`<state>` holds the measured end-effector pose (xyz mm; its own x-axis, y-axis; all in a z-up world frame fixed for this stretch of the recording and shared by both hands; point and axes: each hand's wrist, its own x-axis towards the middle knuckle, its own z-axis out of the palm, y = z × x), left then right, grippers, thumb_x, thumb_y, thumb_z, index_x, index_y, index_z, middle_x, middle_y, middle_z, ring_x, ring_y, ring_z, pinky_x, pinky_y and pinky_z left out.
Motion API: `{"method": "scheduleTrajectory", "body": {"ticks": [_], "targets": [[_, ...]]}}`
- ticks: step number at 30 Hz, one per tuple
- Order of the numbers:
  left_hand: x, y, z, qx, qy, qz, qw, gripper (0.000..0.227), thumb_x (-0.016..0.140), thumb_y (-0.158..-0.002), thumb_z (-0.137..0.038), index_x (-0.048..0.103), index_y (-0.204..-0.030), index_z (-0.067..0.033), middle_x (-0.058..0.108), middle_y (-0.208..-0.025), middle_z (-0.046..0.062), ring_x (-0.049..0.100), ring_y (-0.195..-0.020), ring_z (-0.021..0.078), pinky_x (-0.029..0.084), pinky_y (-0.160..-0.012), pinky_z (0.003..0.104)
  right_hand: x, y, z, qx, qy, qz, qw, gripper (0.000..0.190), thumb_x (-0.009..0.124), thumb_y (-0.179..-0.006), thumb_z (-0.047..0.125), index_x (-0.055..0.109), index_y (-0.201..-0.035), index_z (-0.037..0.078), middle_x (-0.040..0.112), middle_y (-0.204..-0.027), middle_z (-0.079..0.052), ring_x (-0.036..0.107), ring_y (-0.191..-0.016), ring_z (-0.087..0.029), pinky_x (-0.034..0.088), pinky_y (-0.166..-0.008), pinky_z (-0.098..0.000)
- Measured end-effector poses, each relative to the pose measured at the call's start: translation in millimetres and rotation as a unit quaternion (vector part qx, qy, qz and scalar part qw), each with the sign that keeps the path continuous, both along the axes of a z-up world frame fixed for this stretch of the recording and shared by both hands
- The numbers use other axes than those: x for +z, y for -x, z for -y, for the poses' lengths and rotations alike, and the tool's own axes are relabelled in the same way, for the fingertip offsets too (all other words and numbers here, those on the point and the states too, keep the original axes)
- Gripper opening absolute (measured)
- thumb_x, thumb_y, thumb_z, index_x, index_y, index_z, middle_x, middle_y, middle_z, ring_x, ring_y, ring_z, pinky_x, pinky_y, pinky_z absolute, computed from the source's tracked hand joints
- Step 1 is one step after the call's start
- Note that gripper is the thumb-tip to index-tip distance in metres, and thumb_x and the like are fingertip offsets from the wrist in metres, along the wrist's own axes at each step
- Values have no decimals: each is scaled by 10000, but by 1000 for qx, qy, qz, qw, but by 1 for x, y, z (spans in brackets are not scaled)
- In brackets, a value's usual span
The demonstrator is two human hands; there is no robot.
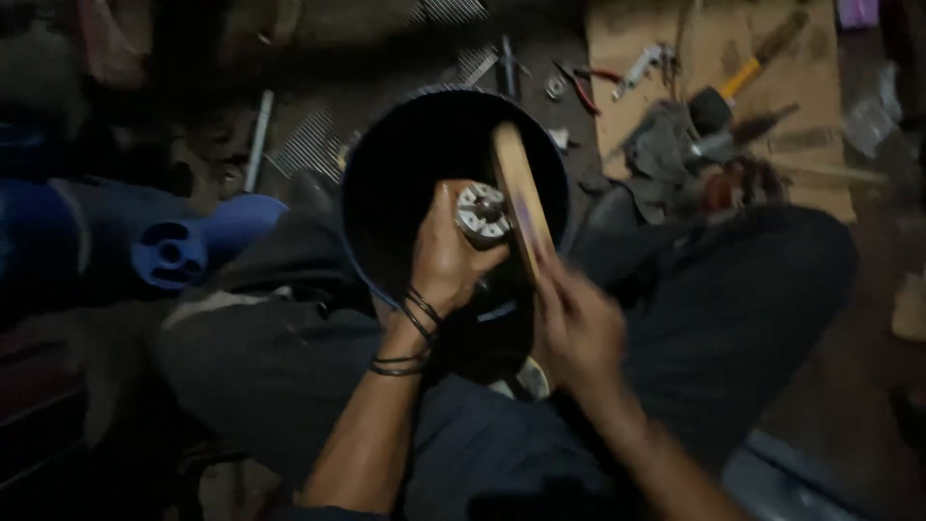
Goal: Cleaning a metal motor rotor using a wire brush over a bucket.
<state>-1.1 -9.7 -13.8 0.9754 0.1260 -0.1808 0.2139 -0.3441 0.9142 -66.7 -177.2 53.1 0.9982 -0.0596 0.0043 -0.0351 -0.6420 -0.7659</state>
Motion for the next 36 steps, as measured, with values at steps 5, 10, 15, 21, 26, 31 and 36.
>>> {"method": "scheduleTrajectory", "body": {"ticks": [5,10,15,21,26,31,36], "targets": [[5,6,4,-17,11,-8,1000,741,888,-645,-91,500,-1273,-145,653,-1171,249,622,-1148,542,513,-936,619,22,-23,7,33,-61,14,998,303,666,-1019,191,722,-1311,133,751,-1244,-91,705,-1138,-318,561,-949,-439],[3,13,5,-14,26,-28,999,739,897,-640,-175,511,-1270,-167,672,-1162,225,638,-1129,525,523,-917,606,10,25,7,-15,-34,-32,999,288,676,-986,174,755,-1261,137,782,-1170,-95,718,-1075,-326,579,-890,-424],[0,23,5,-85,34,6,996,747,915,-630,-107,532,-1270,-145,677,-1141,240,635,-1144,525,523,-929,605,-9,-28,14,17,-44,63,997,206,703,-1016,126,763,-1207,82,770,-1126,-165,712,-1066,-379,568,-920,-472],[8,11,11,-82,53,79,992,637,816,-653,-69,518,-1216,-68,677,-1080,86,686,-932,224,552,-860,337,25,40,39,28,20,-17,999,278,657,-951,12,708,-1219,-40,750,-1237,-104,757,-952,-203,572,-818,-284],[5,16,17,-102,-11,34,994,786,930,-615,-87,504,-1272,-161,665,-1168,198,641,-1148,492,536,-928,588,-3,-34,10,24,-37,103,994,239,685,-1049,133,723,-1271,52,757,-1120,-225,696,-1046,-430,576,-825,-500],[5,2,24,-67,31,20,997,750,908,-655,-103,500,-1283,-143,651,-1189,227,615,-1170,522,517,-931,629,24,31,34,-35,-28,28,999,263,683,-998,109,758,-1248,71,763,-1209,-118,721,-1109,-307,563,-964,-413],[9,3,30,-76,23,-11,997,789,908,-641,-151,488,-1308,-162,663,-1213,216,636,-1152,508,539,-919,619,-13,1,11,-57,6,56,997,294,655,-1029,211,748,-1291,115,773,-1182,-80,722,-1058,-260,573,-910,-383]]}}
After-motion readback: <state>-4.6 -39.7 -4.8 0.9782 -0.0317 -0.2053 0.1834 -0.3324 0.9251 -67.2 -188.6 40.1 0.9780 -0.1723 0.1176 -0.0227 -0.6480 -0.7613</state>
